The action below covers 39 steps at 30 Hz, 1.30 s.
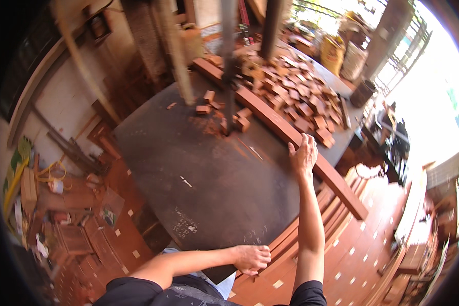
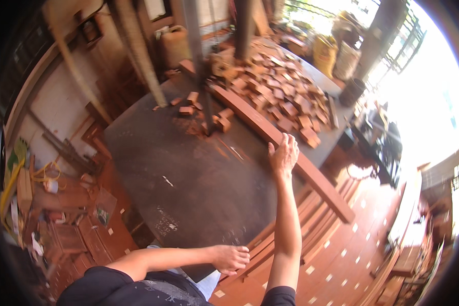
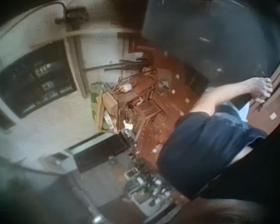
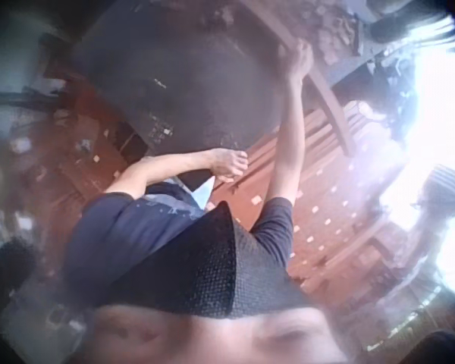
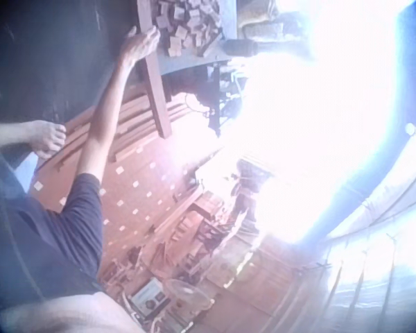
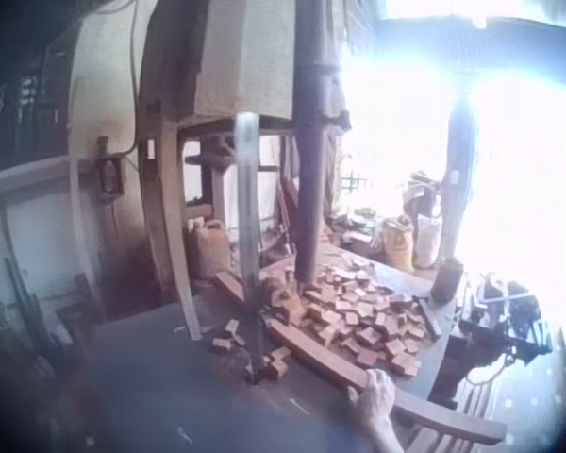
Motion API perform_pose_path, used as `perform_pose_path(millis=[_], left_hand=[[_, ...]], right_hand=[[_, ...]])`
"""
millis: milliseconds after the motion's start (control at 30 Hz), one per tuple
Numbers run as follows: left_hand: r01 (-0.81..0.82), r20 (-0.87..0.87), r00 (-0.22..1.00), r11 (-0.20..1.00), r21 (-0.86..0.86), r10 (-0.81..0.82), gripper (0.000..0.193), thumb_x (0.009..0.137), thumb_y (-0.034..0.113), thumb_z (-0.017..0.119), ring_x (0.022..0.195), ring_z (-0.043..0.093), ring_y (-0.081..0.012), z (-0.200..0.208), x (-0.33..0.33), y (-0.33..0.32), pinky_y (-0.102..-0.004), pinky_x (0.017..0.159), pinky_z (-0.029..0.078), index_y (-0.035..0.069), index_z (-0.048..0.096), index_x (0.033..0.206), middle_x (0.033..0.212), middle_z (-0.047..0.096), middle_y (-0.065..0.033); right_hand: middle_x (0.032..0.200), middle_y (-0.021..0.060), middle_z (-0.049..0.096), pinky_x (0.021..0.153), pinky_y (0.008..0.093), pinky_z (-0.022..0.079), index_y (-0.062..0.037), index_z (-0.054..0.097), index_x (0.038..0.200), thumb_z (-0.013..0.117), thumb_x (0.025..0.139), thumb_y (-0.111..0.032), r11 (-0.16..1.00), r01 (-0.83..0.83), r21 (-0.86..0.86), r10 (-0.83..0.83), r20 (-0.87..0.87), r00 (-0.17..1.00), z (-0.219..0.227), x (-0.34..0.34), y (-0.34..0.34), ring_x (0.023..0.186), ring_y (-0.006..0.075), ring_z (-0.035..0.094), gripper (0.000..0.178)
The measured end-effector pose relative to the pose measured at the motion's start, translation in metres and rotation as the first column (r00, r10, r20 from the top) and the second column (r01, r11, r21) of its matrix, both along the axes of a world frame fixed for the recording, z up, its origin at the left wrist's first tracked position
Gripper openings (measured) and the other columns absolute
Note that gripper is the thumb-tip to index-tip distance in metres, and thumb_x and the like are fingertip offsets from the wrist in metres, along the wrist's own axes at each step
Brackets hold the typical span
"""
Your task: The person uses a band saw to cut notches into long wooden planks. They position each plank on the saw table, guide it through the blade to create cuts, and then move the finished pieces aside.
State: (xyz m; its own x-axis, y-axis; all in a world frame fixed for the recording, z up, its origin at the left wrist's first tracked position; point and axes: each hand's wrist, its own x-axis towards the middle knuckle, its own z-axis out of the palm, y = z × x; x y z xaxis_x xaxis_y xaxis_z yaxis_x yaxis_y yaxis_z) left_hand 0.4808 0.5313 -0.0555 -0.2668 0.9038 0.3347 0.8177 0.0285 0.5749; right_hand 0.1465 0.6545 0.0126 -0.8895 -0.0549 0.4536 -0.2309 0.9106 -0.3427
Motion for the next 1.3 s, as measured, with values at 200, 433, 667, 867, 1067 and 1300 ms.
perform_pose_path(millis=[200, 433, 667, 867, 1067, 1300], left_hand=[[-0.040, 0.043, 0.998, 0.999, 0.031, 0.038, 0.033, 0.080, 0.035, 0.075, 0.121, 0.057, -0.0315, -0.019, 0.006, 0.005, -0.0467, 0.115, 0.039, 0.004, 0.069, 0.085, 0.109, 0.063, -0.0139], [-0.026, 0.030, 0.999, 0.997, -0.069, 0.028, 0.032, 0.081, 0.037, 0.074, 0.117, 0.056, -0.0283, -0.011, 0.005, 0.000, -0.0438, 0.111, 0.040, 0.005, 0.071, 0.083, 0.108, 0.062, -0.0120], [-0.055, 0.042, 0.998, 0.998, -0.010, 0.055, 0.032, 0.078, 0.038, 0.075, 0.115, 0.057, -0.0279, -0.018, 0.008, 0.001, -0.0439, 0.110, 0.040, 0.006, 0.071, 0.080, 0.106, 0.062, -0.0119], [-0.043, 0.021, 0.999, 0.999, -0.030, 0.043, 0.032, 0.082, 0.038, 0.075, 0.113, 0.059, -0.0264, -0.007, 0.002, -0.003, -0.0435, 0.108, 0.040, 0.006, 0.071, 0.082, 0.103, 0.064, -0.0099], [-0.024, -0.039, 0.999, 1.000, -0.002, 0.024, 0.033, 0.085, 0.038, 0.071, 0.112, 0.060, -0.0268, -0.001, -0.002, -0.002, -0.0429, 0.106, 0.042, 0.005, 0.071, 0.082, 0.104, 0.064, -0.0108], [0.093, 0.004, 0.995, 0.980, 0.178, -0.096, 0.020, 0.086, 0.024, 0.074, 0.117, 0.061, -0.0273, -0.001, 0.000, -0.010, -0.0442, 0.107, 0.046, 0.004, 0.069, 0.088, 0.110, 0.065, -0.0108]], right_hand=[[0.128, 0.0164, 0.069, 0.103, 0.0485, 0.051, -0.0040, 0.065, 0.130, 0.089, 0.078, -0.055, 0.977, -0.073, 0.200, 0.001, 0.338, 0.941, -0.014, -0.089, -0.060, 0.124, 0.0336, 0.065, 0.077], [0.116, 0.0174, 0.075, 0.097, 0.0496, 0.054, -0.0032, 0.069, 0.113, 0.085, 0.077, -0.067, 0.979, -0.013, 0.203, -0.051, 0.308, 0.950, -0.021, -0.092, -0.093, 0.113, 0.0357, 0.070, 0.076], [0.104, 0.0196, 0.075, 0.092, 0.0488, 0.055, -0.0009, 0.070, 0.104, 0.086, 0.074, -0.069, 0.992, 0.032, 0.126, -0.059, 0.216, 0.974, -0.011, -0.048, -0.034, 0.104, 0.0381, 0.071, 0.076], [0.099, 0.0202, 0.074, 0.090, 0.0494, 0.055, -0.0004, 0.070, 0.100, 0.089, 0.071, -0.068, 0.974, 0.186, 0.130, -0.217, 0.295, 0.931, 0.020, 0.035, 0.074, 0.101, 0.0393, 0.071, 0.076], [0.088, 0.0187, 0.069, 0.079, 0.0494, 0.053, 0.0004, 0.067, 0.091, 0.093, 0.067, -0.063, 0.923, 0.356, 0.143, -0.383, 0.263, 0.886, 0.025, 0.189, 0.198, 0.088, 0.0383, 0.068, 0.072], [0.086, 0.0137, 0.064, 0.076, 0.0470, 0.051, -0.0018, 0.064, 0.093, 0.100, 0.059, -0.045, 0.876, 0.463, 0.134, -0.482, 0.252, 0.839, 0.029, 0.392, 0.232, 0.083, 0.0350, 0.063, 0.066]])
